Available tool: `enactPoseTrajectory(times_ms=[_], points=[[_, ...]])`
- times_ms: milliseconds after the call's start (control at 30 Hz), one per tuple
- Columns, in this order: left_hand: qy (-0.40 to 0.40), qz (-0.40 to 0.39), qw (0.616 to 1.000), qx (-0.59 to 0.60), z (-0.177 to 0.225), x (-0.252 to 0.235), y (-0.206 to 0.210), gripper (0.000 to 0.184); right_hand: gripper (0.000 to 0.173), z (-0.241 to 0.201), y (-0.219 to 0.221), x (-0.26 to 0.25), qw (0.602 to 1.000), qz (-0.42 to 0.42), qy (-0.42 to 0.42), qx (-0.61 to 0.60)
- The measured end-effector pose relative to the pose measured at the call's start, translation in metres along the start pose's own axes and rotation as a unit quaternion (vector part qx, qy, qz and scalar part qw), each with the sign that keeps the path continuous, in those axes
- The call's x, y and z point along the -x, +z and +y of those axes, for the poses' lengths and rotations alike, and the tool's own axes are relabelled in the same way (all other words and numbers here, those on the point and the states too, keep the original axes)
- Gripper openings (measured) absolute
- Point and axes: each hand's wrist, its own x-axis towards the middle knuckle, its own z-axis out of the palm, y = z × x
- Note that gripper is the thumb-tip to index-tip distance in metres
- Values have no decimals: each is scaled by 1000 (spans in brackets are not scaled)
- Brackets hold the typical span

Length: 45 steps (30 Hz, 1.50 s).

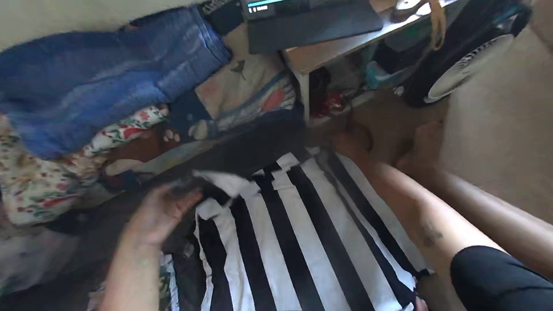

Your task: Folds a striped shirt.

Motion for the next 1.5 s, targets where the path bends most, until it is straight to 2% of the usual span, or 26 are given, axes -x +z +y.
enactPoseTrajectory(times_ms=[67, 133, 167, 200, 267, 367, 433, 467, 533, 600, 667, 700, 767, 833, 900, 967, 1067, 1133, 1200, 1267, 1300, 1367, 1433, 1500], points=[[82, 40, 995, 36, 21, -41, -3, 32, 41, 4, -3, -15, 997, 21, 71, 4], [140, 80, 986, 35, 36, -62, 10, 39, 47, 26, -2, -47, 996, -11, 87, -21], [153, 94, 984, 21, 38, -69, 22, 38, 46, 48, 13, -70, 998, 25, 59, -29], [162, 93, 982, -4, 34, -76, 30, 40, 40, 76, 46, -98, 987, 157, 10, -37], [201, 66, 970, -119, 16, -87, 40, 43, 35, 99, 58, -125, 982, 177, -20, -63], [308, 62, 895, -317, -19, -83, 49, 51, 30, 93, 55, -115, 979, 192, -6, -62], [348, 98, 831, -422, -57, -47, 61, 54, 32, 92, 63, -107, 962, 263, 11, -79], [368, 92, 802, -461, -84, -24, 66, 56, 35, 92, 70, -101, 948, 302, 8, -102], [388, 20, 751, -534, -146, 26, 73, 59, 39, 86, 85, -76, 917, 371, -17, -147], [413, -43, 702, -578, -195, 71, 71, 61, 44, 76, 112, -28, 909, 372, -88, -165], [393, -64, 684, -612, -220, 92, 46, 62, 46, 80, 147, 19, 926, 309, -173, -127], [374, -47, 681, -628, -225, 91, 27, 63, 45, 90, 163, 39, 936, 266, -205, -102], [325, 7, 687, -650, -215, 79, -9, 64, 44, 125, 189, 65, 959, 187, -207, -56], [296, 52, 695, -652, -206, 69, -27, 62, 46, 166, 204, 86, 975, 158, -151, -38], [255, 72, 702, -661, -196, 74, -22, 57, 48, 186, 196, 106, 982, 165, -78, -45], [230, 93, 723, -645, -189, 98, -9, 53, 48, 184, 179, 132, 981, 175, 6, -83], [210, 103, 750, -618, -185, 163, 9, 44, 42, 178, 165, 177, 968, 174, 108, -143], [135, 60, 766, -626, -182, 211, 13, 46, 58, 178, 175, 206, 966, 128, 153, -168], [48, -1, 776, -629, -187, 251, 13, 67, 79, 180, 193, 233, 968, 72, 169, -171], [-44, -56, 748, -660, -191, 278, 14, 87, 85, 173, 204, 250, 974, 12, 175, -142], [-63, -70, 731, -676, -190, 285, 15, 90, 80, 169, 207, 254, 977, -14, 172, -126], [-89, -91, 698, -705, -187, 289, 20, 80, 63, 166, 208, 255, 976, -60, 168, -123], [-105, -100, 656, -741, -187, 288, 29, 63, 58, 173, 209, 250, 969, -88, 171, -154], [-111, -75, 650, -748, -191, 285, 33, 55, 58, 182, 210, 248, 963, -94, 169, -189]])
